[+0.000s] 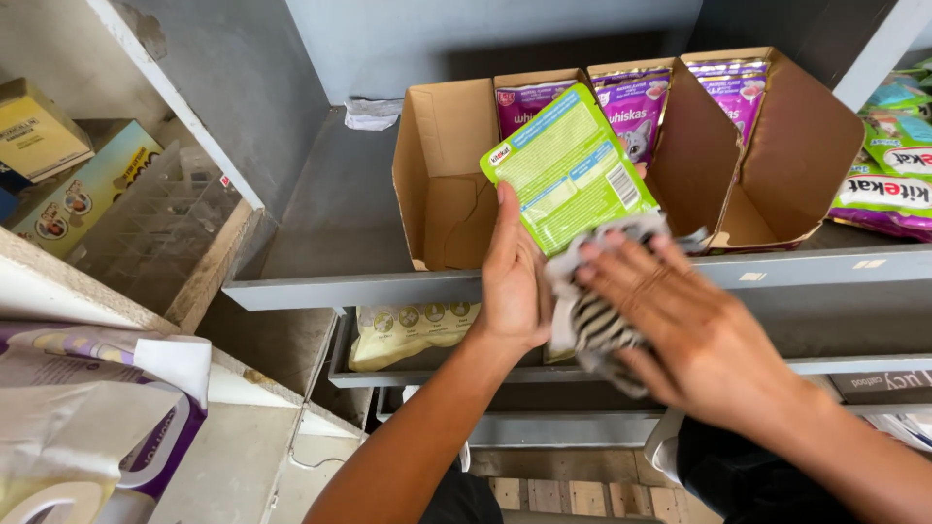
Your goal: Wiping dust off individual pet food pouches with a cloth and organizing them into cardboard shelf trays.
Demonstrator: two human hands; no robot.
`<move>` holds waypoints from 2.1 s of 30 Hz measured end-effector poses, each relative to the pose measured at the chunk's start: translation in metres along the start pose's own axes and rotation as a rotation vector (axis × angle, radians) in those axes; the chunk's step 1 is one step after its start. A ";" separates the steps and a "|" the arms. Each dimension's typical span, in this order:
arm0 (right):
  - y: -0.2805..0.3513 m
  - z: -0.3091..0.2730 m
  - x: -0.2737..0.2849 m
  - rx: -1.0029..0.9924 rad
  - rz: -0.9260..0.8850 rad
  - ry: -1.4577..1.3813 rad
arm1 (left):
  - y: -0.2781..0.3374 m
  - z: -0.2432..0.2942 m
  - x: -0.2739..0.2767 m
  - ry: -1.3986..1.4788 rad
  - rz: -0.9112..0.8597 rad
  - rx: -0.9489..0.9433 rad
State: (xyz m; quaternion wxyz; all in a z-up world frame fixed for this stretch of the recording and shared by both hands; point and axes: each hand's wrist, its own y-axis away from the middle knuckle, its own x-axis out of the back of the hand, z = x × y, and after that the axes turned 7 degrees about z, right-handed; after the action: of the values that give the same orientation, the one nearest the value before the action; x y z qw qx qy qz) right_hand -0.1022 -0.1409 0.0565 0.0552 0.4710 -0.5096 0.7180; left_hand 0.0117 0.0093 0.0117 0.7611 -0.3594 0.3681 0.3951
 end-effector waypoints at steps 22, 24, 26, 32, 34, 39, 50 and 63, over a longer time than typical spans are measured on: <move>0.000 0.009 0.010 -0.057 -0.025 0.186 | 0.003 0.007 -0.005 0.106 -0.157 0.056; 0.001 0.011 0.015 -0.067 -0.008 0.174 | 0.002 0.008 -0.007 0.160 -0.230 0.144; 0.004 0.012 0.019 -0.095 0.031 0.176 | 0.004 0.006 -0.005 0.187 -0.256 0.140; 0.007 0.001 0.010 0.002 0.070 0.194 | 0.012 -0.002 -0.001 0.065 -0.255 0.170; 0.006 0.003 0.008 0.066 0.009 0.224 | 0.013 -0.011 0.006 0.030 -0.278 0.162; -0.001 0.012 0.015 -0.084 0.095 0.202 | 0.014 -0.018 0.002 0.106 -0.322 0.319; -0.004 0.008 0.011 -0.036 0.072 0.106 | 0.015 -0.024 0.010 0.162 -0.359 0.317; -0.002 0.013 0.007 -0.025 0.038 0.061 | 0.014 -0.019 0.011 0.130 -0.370 0.300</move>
State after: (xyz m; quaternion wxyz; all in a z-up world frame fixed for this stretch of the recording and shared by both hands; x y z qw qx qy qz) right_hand -0.0970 -0.1531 0.0632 0.0630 0.4385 -0.5254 0.7265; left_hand -0.0009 0.0029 -0.0105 0.8399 -0.3286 0.3987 0.1659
